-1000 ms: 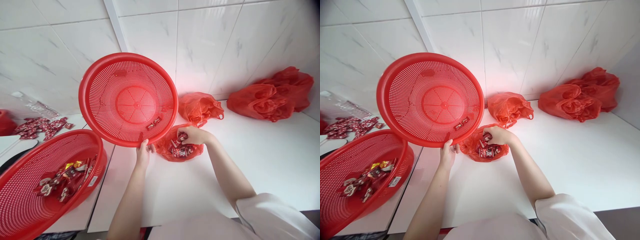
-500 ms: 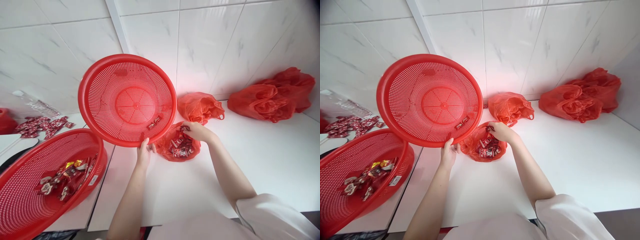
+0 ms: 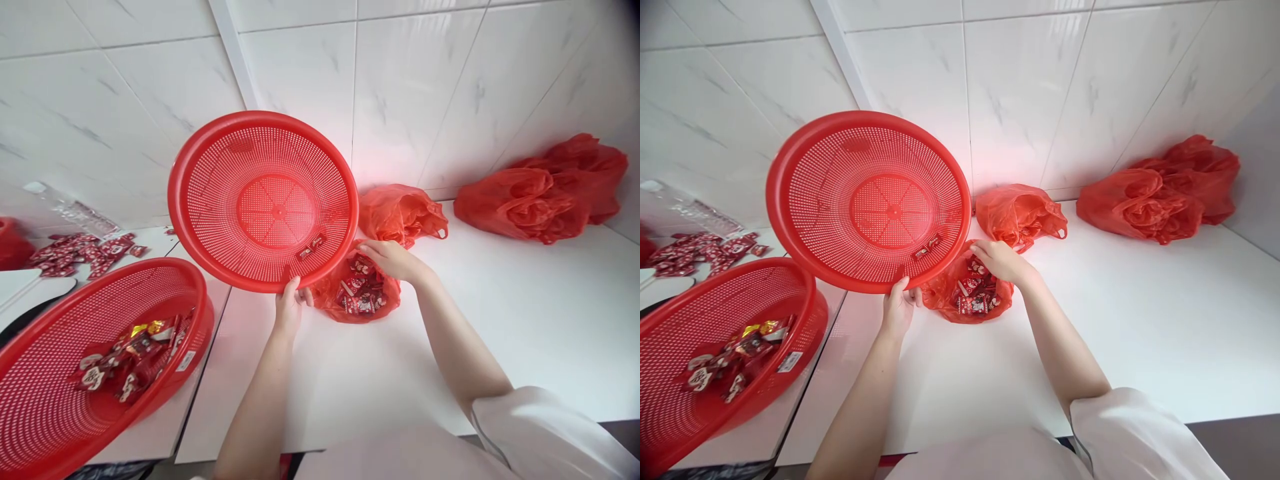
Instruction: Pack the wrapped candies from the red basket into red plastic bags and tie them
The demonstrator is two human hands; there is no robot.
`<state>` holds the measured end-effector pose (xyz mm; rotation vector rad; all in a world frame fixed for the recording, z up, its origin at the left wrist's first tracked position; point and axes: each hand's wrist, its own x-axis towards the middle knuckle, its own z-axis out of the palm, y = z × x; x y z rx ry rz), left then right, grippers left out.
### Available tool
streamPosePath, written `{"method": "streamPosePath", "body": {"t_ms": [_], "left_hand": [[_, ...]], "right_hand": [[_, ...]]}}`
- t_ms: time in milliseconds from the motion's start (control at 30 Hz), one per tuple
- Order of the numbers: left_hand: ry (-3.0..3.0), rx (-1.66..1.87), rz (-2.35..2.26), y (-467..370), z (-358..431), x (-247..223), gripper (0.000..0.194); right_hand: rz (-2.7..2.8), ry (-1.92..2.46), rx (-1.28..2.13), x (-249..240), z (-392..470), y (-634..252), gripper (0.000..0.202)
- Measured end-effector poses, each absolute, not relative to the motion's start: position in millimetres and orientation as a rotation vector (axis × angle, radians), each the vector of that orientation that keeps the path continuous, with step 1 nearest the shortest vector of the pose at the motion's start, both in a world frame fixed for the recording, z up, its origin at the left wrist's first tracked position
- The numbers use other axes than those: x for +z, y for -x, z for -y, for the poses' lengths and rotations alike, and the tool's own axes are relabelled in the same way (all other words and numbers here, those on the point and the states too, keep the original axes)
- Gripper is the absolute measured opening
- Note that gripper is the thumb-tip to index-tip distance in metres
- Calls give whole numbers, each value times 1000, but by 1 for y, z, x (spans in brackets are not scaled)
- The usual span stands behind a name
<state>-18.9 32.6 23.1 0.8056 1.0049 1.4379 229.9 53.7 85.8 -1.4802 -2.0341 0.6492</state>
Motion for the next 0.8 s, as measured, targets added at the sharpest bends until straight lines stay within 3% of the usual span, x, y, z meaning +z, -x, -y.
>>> {"method": "streamPosePath", "body": {"t_ms": [267, 467, 667, 800], "left_hand": [[-900, 1299, -957, 9, -26, 18, 20], [-996, 1053, -852, -11, -8, 22, 46], [-993, 1051, -834, -14, -5, 22, 60], [-940, 1086, -837, -9, -12, 21, 57]], "right_hand": [[1828, 1235, 290, 100, -45, -212, 29], [2158, 1492, 42, 82, -42, -189, 58], [2483, 1259, 247, 74, -43, -185, 38], [2451, 1021, 463, 83, -45, -189, 27]]}}
